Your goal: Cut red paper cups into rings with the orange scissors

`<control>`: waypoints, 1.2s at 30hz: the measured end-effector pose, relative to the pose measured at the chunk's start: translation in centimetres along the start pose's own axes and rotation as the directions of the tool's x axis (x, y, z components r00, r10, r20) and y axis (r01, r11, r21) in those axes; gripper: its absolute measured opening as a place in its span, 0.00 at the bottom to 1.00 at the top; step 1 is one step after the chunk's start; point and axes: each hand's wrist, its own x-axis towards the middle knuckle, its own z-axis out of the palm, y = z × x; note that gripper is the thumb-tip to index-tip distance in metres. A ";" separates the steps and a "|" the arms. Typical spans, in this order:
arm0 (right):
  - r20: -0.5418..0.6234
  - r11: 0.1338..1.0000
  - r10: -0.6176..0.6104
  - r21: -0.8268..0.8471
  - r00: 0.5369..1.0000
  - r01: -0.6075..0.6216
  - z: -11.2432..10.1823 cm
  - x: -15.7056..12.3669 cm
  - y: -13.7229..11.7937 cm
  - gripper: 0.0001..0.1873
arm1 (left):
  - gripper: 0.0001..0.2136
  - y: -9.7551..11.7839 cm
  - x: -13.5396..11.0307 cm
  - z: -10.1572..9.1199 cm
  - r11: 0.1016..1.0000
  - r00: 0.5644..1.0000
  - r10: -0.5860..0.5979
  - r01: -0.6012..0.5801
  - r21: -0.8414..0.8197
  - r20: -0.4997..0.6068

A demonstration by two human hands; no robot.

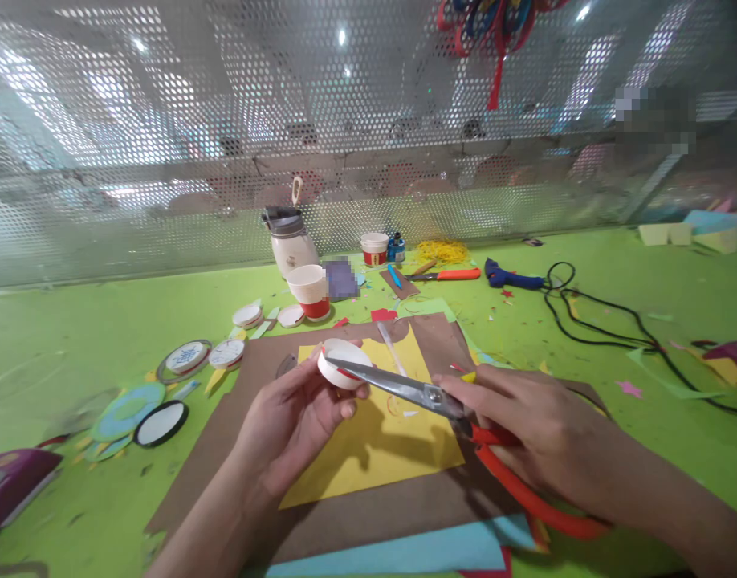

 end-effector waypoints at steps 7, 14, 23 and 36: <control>-0.069 0.963 0.209 0.188 0.976 -0.193 0.3 0.5 1.4 0.22 | 0.14 0.1 -0.1 0.1 0.999 0.999 0.027 -0.027 0.028 -0.027; 0.194 0.860 0.501 -0.005 0.843 -0.510 2.3 1.2 4.5 0.32 | 0.11 0.5 0.1 0.1 0.995 0.983 0.098 -0.096 0.019 -0.152; 0.251 0.881 0.415 0.131 0.875 -0.455 2.8 1.2 4.6 0.34 | 0.10 0.8 -0.4 0.1 0.961 0.930 0.277 -0.265 0.080 -0.244; 0.210 0.794 0.472 0.320 0.856 -0.517 2.6 1.5 3.3 0.26 | 0.18 0.2 -0.4 0.2 0.923 0.916 0.376 -0.358 0.138 -0.141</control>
